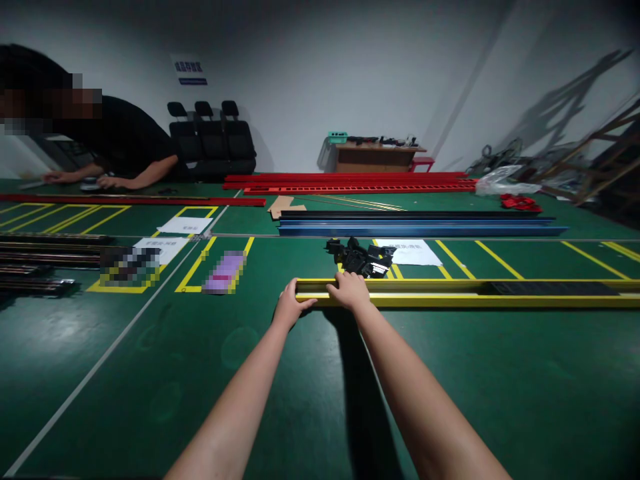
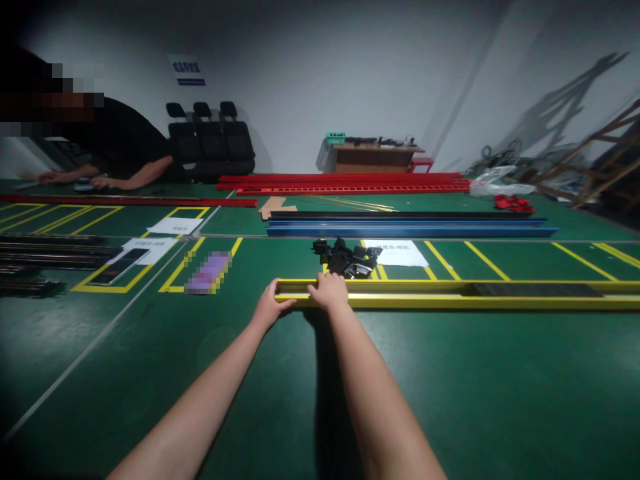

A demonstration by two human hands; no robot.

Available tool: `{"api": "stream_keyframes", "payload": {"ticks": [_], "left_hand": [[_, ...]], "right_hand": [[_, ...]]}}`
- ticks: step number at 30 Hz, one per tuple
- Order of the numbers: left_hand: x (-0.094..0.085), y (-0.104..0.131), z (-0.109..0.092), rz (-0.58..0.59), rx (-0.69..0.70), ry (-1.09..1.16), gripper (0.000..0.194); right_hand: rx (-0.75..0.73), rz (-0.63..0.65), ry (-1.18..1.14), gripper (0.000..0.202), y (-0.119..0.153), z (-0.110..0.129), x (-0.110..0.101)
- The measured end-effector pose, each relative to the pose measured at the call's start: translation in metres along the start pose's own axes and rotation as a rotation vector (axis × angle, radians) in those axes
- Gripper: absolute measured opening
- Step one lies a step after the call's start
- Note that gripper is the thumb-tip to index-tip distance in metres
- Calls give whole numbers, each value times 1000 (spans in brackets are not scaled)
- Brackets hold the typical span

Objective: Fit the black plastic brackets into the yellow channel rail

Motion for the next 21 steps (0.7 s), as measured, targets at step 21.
{"api": "stream_keyframes", "payload": {"ticks": [21], "left_hand": [[-3, 1, -8, -14, -28, 34, 70]], "right_hand": [[52, -55, 5, 56, 7, -19, 3]]}}
Point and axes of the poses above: each hand's wrist, its own y-axis away from the middle knuckle, its own x-axis out of the palm, z = x × y, the point moved 1 cm from there along -y, towards the middle knuckle, and after that the axes turned 5 degrees about x, right-handed, at the moved point
